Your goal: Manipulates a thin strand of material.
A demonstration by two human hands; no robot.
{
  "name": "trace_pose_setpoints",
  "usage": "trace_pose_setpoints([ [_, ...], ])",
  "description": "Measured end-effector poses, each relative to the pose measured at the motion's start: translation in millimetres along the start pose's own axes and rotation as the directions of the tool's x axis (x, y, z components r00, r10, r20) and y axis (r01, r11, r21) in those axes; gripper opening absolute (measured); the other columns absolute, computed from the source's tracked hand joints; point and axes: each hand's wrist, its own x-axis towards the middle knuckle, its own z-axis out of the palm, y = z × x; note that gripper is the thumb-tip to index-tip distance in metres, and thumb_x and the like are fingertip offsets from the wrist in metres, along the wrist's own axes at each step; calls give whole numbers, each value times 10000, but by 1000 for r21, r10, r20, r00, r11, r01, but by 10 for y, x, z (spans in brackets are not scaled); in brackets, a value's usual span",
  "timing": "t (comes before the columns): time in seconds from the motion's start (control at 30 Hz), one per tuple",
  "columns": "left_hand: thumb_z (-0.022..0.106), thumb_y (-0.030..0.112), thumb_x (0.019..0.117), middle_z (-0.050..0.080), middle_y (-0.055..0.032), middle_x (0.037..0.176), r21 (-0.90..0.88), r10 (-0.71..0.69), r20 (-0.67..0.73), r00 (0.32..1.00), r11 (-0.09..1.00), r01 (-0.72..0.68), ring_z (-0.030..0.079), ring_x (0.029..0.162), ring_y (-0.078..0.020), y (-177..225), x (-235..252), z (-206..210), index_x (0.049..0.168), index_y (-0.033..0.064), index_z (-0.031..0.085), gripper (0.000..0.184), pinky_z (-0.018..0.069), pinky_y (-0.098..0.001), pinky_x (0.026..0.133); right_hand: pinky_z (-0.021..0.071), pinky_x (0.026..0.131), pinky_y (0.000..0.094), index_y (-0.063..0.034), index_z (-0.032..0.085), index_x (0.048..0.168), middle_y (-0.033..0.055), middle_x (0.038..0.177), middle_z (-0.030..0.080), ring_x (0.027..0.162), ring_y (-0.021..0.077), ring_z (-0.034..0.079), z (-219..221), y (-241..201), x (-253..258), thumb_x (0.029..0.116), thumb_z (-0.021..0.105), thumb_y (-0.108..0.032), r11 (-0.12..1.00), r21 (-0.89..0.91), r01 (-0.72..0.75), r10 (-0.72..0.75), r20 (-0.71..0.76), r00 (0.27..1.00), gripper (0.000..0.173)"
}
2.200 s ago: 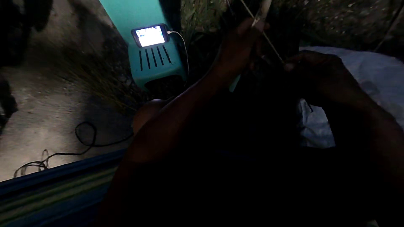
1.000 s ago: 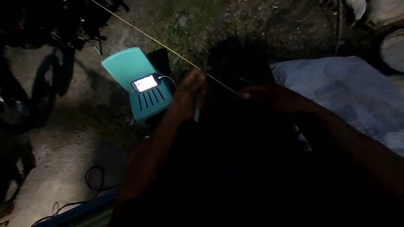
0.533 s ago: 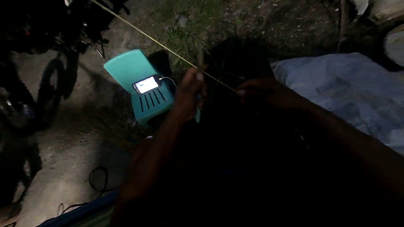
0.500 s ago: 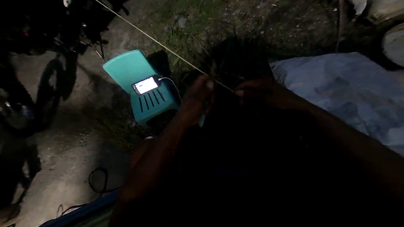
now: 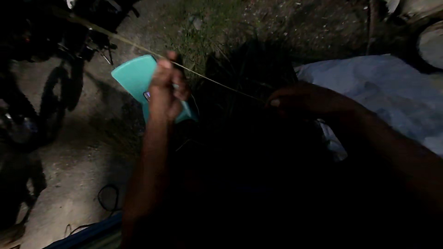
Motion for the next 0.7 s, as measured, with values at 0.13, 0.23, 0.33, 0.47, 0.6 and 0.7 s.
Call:
trace_pose_setpoints([
  [0.13, 210, 297, 1138, 503, 118, 596, -140, 110, -144, 983, 981, -131, 432, 415, -2, 130, 86, -114, 1233, 249, 503, 312, 414, -154, 396, 380, 369, 174, -58, 675, 1125, -29, 612, 571, 410, 20, 439, -17, -26, -22, 1082, 431, -199, 998, 65, -19, 25, -87, 996, 285],
  [0.23, 318, 232, 1096, 540, 85, 651, 126, -49, 59, 997, 991, 41, 489, 451, -34, -243, -121, 334, 1371, 196, 448, 307, 461, -184, 409, 407, 405, 166, -63, 641, 1201, -36, 683, 602, 460, 12, 469, 158, -86, 116, 1100, 410, -222, 994, 110, 3, 11, -127, 992, 298],
  [0.33, 436, 231, 1083, 558, 5, 729, 318, -306, 213, 928, 920, 231, 508, 496, -63, -553, -361, 736, 1387, 127, 503, 328, 456, -195, 422, 433, 417, 190, -65, 634, 1188, -11, 687, 603, 473, 41, 494, 354, -127, 263, 1109, 420, -238, 984, 178, -5, 34, -159, 987, 286],
  [0.47, 388, 209, 1089, 518, 46, 664, 282, -337, 197, 920, 919, 276, 474, 460, -41, -565, -271, 680, 1305, 132, 517, 263, 441, -181, 411, 428, 406, 189, -69, 626, 1203, -2, 718, 617, 468, 42, 492, 384, -116, 258, 1114, 407, -249, 987, 160, -29, 58, -175, 983, 297],
  [0.6, 391, 194, 1088, 520, 43, 664, 256, -321, 185, 929, 928, 270, 470, 439, -33, -521, -274, 692, 1404, 109, 505, 347, 441, -175, 386, 424, 412, 186, -76, 639, 1204, -21, 710, 614, 470, 30, 490, 382, -126, 235, 1108, 435, -253, 995, 100, -22, 42, -202, 979, 286],
  [0.7, 414, 227, 1077, 539, 64, 676, 271, -380, 211, 901, 908, 319, 468, 458, -10, -544, -300, 713, 1350, 129, 526, 311, 433, -157, 408, 435, 421, 190, -64, 638, 1211, -11, 721, 606, 481, 34, 496, 374, -124, 237, 1104, 450, -249, 999, 47, 8, 3, -226, 974, 285],
])
